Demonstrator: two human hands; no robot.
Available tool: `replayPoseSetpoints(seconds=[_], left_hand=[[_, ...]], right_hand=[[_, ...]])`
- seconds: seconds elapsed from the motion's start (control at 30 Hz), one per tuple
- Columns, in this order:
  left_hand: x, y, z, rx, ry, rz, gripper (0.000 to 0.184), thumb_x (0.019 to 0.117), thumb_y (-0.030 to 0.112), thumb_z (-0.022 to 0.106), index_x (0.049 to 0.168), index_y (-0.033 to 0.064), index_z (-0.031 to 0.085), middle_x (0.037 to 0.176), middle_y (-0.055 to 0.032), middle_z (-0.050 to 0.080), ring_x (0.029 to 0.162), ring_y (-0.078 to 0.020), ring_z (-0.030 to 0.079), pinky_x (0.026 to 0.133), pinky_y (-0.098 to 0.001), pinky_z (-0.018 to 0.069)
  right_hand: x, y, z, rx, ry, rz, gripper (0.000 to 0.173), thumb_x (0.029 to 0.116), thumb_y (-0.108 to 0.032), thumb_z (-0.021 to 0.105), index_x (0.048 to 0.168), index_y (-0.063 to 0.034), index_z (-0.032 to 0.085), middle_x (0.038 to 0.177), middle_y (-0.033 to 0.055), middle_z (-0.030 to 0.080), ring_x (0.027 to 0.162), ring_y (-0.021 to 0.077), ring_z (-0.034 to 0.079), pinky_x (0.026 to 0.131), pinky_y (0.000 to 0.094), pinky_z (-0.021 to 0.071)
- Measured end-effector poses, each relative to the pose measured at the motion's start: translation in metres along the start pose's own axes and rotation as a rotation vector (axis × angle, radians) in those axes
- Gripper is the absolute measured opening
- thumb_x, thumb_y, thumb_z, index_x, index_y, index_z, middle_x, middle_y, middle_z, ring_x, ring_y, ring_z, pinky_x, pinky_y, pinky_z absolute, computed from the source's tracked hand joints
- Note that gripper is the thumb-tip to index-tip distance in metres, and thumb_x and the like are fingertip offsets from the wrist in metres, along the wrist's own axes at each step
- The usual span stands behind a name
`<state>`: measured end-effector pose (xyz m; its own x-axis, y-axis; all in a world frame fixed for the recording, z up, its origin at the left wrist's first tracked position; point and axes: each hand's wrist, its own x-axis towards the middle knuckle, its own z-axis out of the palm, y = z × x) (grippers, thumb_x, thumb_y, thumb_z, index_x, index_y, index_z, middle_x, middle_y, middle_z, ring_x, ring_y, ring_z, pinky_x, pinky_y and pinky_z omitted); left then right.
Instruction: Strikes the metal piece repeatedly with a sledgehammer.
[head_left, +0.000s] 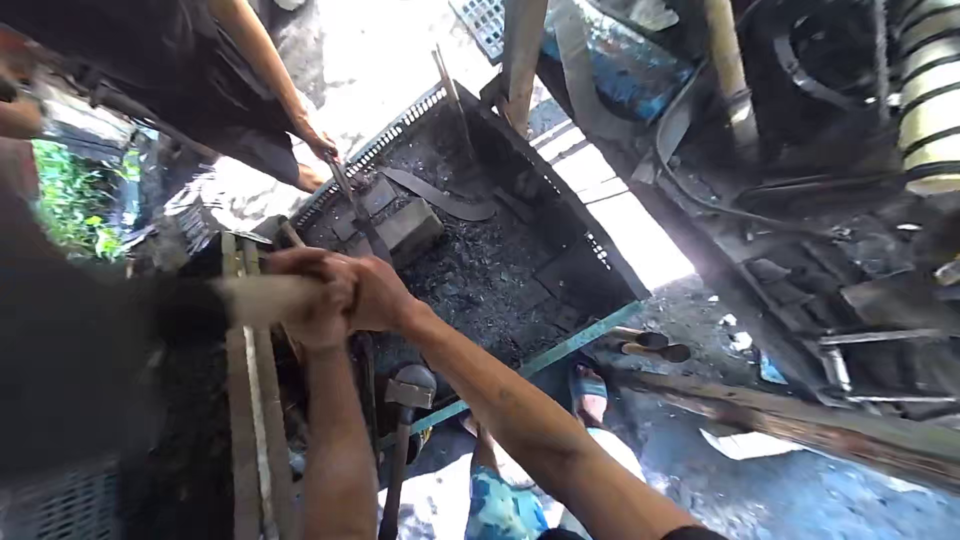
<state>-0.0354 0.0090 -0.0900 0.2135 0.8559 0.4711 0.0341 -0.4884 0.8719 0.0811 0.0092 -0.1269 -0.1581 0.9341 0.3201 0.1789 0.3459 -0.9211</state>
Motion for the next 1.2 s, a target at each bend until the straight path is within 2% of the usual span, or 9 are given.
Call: replayPoseSetpoints(seconds=[0.17,0.33,0.4,0.5,0.63,0.7,0.83,1.07,1.2], left_hand=[[-0.116,-0.149,0.042,0.053,0.278,-0.814,0.025,0.097,0.03,0.069,0.104,0.0059,0.069,0.066,-0.0068,0.063,0.055,-0.0207,0.063,0.058,-0.0413,0.0593],[-0.104,0.038,0.035,-0.222,0.159,-0.295,0.037,0.0886,0.023,0.08,0.114,0.0013,0.066,0.075,-0.0094,0.067,0.061,-0.0197,0.064,0.062,-0.0391,0.0586],[-0.075,0.111,0.038,-0.123,0.034,-0.128,0.035,0.0875,0.031,0.081,0.111,0.0072,0.069,0.078,-0.0012,0.071,0.066,-0.0121,0.067,0.067,-0.0319,0.0601],[-0.015,0.181,0.033,0.021,-0.054,-0.007,0.033,0.0856,0.038,0.082,0.108,0.017,0.07,0.075,0.0037,0.068,0.069,-0.0123,0.066,0.076,-0.0338,0.0599],[0.025,0.083,0.014,-0.037,-0.099,0.155,0.045,0.0861,0.046,0.08,0.115,0.0147,0.066,0.082,0.0034,0.068,0.07,-0.0118,0.065,0.069,-0.0324,0.0589],[-0.034,-0.036,0.015,-0.054,0.031,-0.165,0.047,0.088,0.045,0.079,0.122,0.0162,0.064,0.093,0.0044,0.069,0.075,-0.0077,0.065,0.07,-0.0272,0.0585],[-0.127,-0.156,0.037,0.025,0.216,-0.801,0.026,0.097,0.029,0.069,0.106,0.0043,0.067,0.065,-0.008,0.063,0.054,-0.0203,0.062,0.057,-0.0399,0.0586],[-0.059,0.099,0.041,0.002,-0.05,-0.161,0.046,0.082,0.031,0.087,0.114,0.0041,0.067,0.084,-0.0045,0.073,0.071,-0.0137,0.069,0.07,-0.0326,0.0619],[0.015,0.154,0.03,0.009,-0.227,0.067,0.038,0.0829,0.03,0.085,0.112,0.0139,0.067,0.08,0.0037,0.069,0.07,-0.0109,0.066,0.071,-0.0308,0.06]], right_hand=[[-0.127,0.137,0.054,0.074,-0.262,0.799,0.035,0.0766,-0.041,0.075,0.098,-0.0139,0.069,0.087,0.0092,0.071,0.083,0.0286,0.07,0.071,0.0588,0.0567],[-0.133,-0.013,0.016,0.039,-0.179,0.336,0.043,0.0725,-0.044,0.079,0.102,-0.0137,0.07,0.087,0.0053,0.074,0.082,0.0232,0.073,0.068,0.0541,0.0594],[-0.092,-0.104,-0.044,0.03,-0.461,0.363,0.043,0.0839,-0.027,0.078,0.119,-0.0041,0.07,0.112,0.012,0.074,0.11,0.0269,0.069,0.096,0.0526,0.0522],[-0.045,-0.122,-0.031,0.069,-0.096,-0.12,0.037,0.0652,-0.027,0.086,0.091,-0.0046,0.071,0.085,0.0088,0.072,0.083,0.0251,0.07,0.075,0.0489,0.0571],[0.007,-0.043,-0.004,0.017,0.129,-0.216,0.052,0.0583,-0.028,0.09,0.103,-0.0103,0.072,0.089,0.0049,0.073,0.082,0.0225,0.07,0.07,0.0496,0.057],[-0.044,0.048,0.029,0.033,-0.005,0.194,0.048,0.0725,-0.033,0.088,0.115,-0.0187,0.07,0.094,0.0021,0.074,0.085,0.0199,0.072,0.072,0.0515,0.0607],[-0.137,0.146,0.069,0.207,-0.226,0.794,0.03,0.0781,-0.036,0.077,0.089,-0.0102,0.068,0.08,0.0076,0.068,0.074,0.0241,0.068,0.067,0.0533,0.056],[-0.101,-0.049,0.002,0.281,-0.013,0.132,0.05,0.0768,-0.035,0.081,0.119,-0.0088,0.073,0.104,0.0059,0.077,0.097,0.0189,0.073,0.086,0.0483,0.0603],[-0.025,-0.098,-0.025,0.231,0.141,-0.219,0.029,0.0682,-0.022,0.082,0.087,-0.003,0.071,0.079,0.0091,0.07,0.074,0.0243,0.068,0.066,0.0476,0.0567]])
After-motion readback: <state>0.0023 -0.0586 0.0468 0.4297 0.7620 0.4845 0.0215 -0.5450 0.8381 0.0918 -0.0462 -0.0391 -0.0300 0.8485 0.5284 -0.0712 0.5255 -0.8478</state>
